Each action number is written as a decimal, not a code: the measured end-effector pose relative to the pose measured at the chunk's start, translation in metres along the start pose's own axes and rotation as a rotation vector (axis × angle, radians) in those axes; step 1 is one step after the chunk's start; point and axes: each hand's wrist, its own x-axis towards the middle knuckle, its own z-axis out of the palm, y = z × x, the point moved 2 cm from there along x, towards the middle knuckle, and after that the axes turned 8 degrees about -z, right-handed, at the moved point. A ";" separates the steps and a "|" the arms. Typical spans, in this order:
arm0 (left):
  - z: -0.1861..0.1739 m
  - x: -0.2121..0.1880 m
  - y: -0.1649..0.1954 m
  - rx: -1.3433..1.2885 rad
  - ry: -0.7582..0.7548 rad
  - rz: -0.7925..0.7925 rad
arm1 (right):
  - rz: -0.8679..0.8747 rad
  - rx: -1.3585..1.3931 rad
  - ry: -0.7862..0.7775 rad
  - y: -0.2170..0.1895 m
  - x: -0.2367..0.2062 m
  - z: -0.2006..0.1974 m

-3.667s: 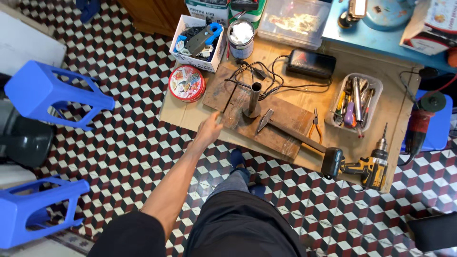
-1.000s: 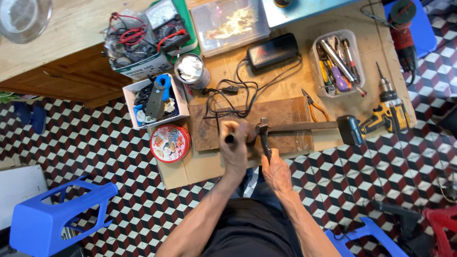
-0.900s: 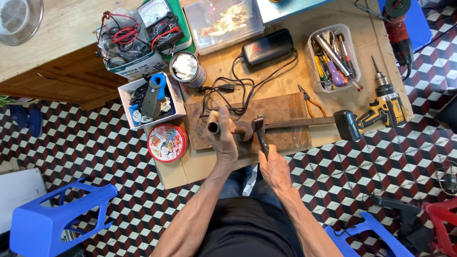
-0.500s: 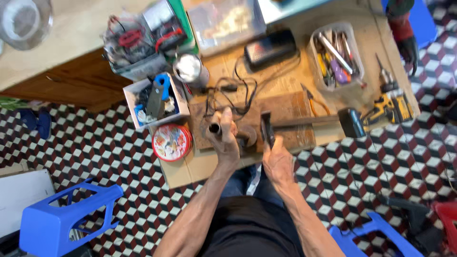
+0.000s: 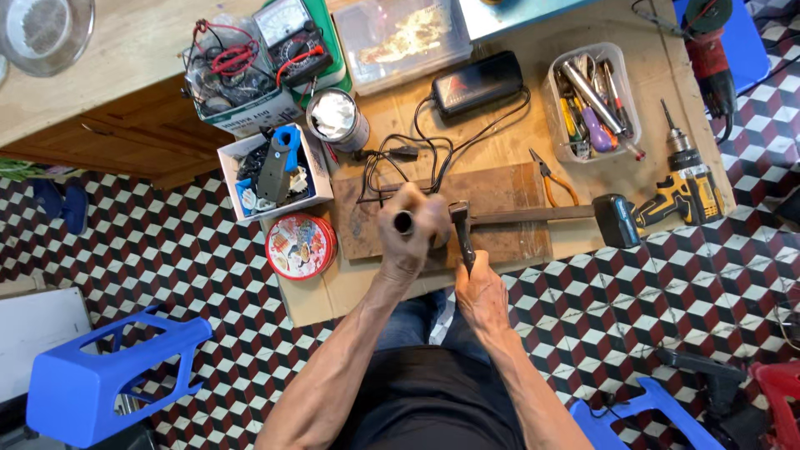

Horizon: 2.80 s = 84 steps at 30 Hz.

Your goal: The person assembles a metal rod with a circular metal piece using a hammer and angle grinder. They repeatedly hammer the circular piece onto the rod, grind the rod's end, and inspect the fit, moving between the doorway and a workbench.

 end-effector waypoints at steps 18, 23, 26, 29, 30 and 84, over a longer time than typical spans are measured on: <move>0.005 0.003 -0.036 -0.236 0.393 -0.106 | 0.002 0.012 -0.001 -0.018 -0.013 -0.037; 0.006 -0.002 -0.018 0.000 0.308 -0.017 | -0.485 -0.265 0.138 -0.042 -0.012 -0.036; 0.007 -0.004 -0.014 0.011 0.287 -0.021 | -0.149 -0.239 0.001 -0.036 0.000 -0.032; -0.005 0.002 -0.017 -0.038 0.319 -0.049 | 0.001 -0.072 0.062 -0.028 0.001 -0.037; -0.008 0.004 -0.019 -0.066 0.334 -0.072 | -0.023 0.004 0.097 -0.027 0.001 -0.038; 0.006 -0.001 0.007 0.175 0.251 0.102 | -0.120 -0.118 0.010 -0.027 0.005 -0.028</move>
